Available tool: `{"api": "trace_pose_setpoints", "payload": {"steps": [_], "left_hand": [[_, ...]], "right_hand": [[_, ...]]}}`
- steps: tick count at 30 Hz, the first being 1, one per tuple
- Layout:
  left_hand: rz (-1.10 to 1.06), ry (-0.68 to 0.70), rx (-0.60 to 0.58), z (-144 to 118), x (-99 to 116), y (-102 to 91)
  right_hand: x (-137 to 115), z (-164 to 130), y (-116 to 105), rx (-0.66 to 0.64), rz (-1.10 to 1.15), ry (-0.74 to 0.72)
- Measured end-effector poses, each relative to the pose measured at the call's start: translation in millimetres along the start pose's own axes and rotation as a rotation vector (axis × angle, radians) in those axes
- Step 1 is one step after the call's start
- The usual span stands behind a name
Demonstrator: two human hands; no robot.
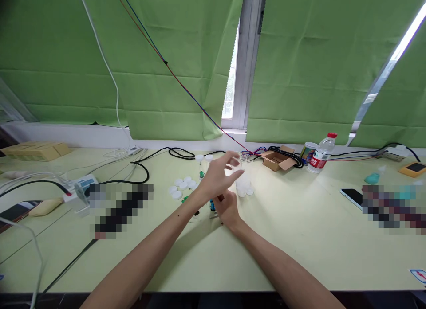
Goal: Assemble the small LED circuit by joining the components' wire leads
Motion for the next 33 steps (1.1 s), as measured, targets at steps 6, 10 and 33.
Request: {"api": "trace_pose_setpoints", "payload": {"steps": [6, 10, 33], "left_hand": [[-0.048, 0.036, 0.439, -10, -3, -49.2], [0.005, -0.009, 0.611, -35, -25, -63.1], [0.22, -0.089, 0.127, -95, -98, -27.4]], "right_hand": [[-6, 0, -2, -0.032, 0.185, 0.027], [-6, 0, -1, -0.036, 0.187, 0.007], [-1, -4, -3, -0.222, 0.056, -0.063]]}}
Point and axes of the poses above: each hand's wrist, its own z-axis towards the middle knuckle, its own y-axis out of the palm, x = y × z, the point moved 1 cm from there along z, towards the middle knuckle, and after that the axes turned 14 degrees about z, right-handed, at the moved point
